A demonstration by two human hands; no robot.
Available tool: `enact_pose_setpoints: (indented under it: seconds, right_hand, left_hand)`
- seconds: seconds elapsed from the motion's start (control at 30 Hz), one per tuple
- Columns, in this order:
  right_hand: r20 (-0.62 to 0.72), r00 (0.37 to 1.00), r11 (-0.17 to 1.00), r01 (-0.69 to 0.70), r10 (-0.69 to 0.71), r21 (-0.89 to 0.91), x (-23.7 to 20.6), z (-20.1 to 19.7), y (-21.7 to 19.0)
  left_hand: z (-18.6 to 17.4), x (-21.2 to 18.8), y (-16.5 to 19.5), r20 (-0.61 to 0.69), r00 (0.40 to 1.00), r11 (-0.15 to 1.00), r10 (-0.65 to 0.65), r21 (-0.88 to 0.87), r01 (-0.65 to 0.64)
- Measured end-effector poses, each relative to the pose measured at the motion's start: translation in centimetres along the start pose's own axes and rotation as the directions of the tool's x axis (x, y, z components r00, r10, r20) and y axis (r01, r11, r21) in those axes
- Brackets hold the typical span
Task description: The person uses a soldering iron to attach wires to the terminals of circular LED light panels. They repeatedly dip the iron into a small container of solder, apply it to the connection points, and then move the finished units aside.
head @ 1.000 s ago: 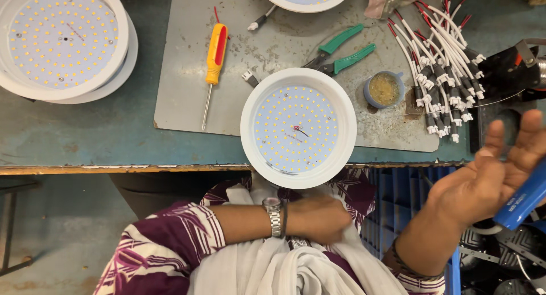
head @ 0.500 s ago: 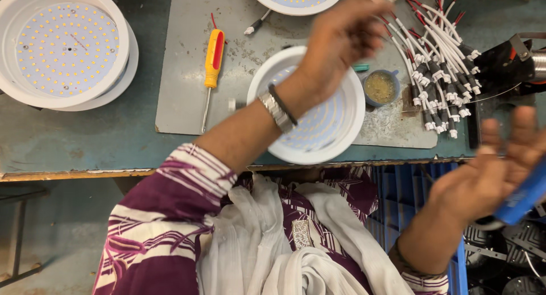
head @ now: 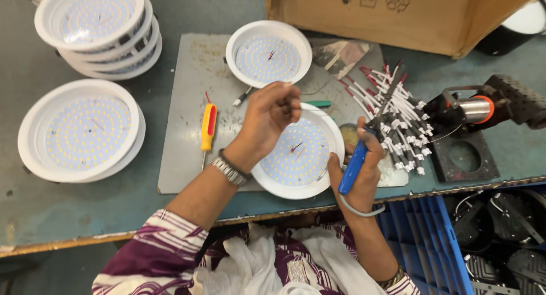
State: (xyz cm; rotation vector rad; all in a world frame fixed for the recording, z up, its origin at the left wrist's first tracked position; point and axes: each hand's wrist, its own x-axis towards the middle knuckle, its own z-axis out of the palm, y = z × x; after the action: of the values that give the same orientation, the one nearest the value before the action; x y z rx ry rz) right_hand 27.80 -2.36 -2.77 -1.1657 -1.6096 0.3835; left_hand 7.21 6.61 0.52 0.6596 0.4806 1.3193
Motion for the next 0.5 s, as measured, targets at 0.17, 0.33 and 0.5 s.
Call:
enact_pose_setpoints:
  seconds: [0.17, 0.33, 0.5]
  right_hand:
    - [-0.126, 0.983, 0.989, 0.142, -0.136, 0.034, -1.9, 0.7, 0.2]
    - [-0.171, 0.955, 0.955, 0.268, -0.244, 0.13, -3.4, 1.9, 1.0]
    - [-0.148, 0.978, 0.97, 0.175, -0.15, 0.171, -3.6, 2.9, 0.5]
  left_hand:
    - [-1.0, 0.7, 4.5, -0.031, 0.999, 1.0, -0.008, 0.019, 0.009]
    - [0.1, 6.8, 8.5, 0.064, 0.998, 0.909, -0.019, 0.416, -0.009]
    - [5.5, 12.6, 6.5, 0.374, 0.874, 0.54, -0.311, 0.826, -0.162]
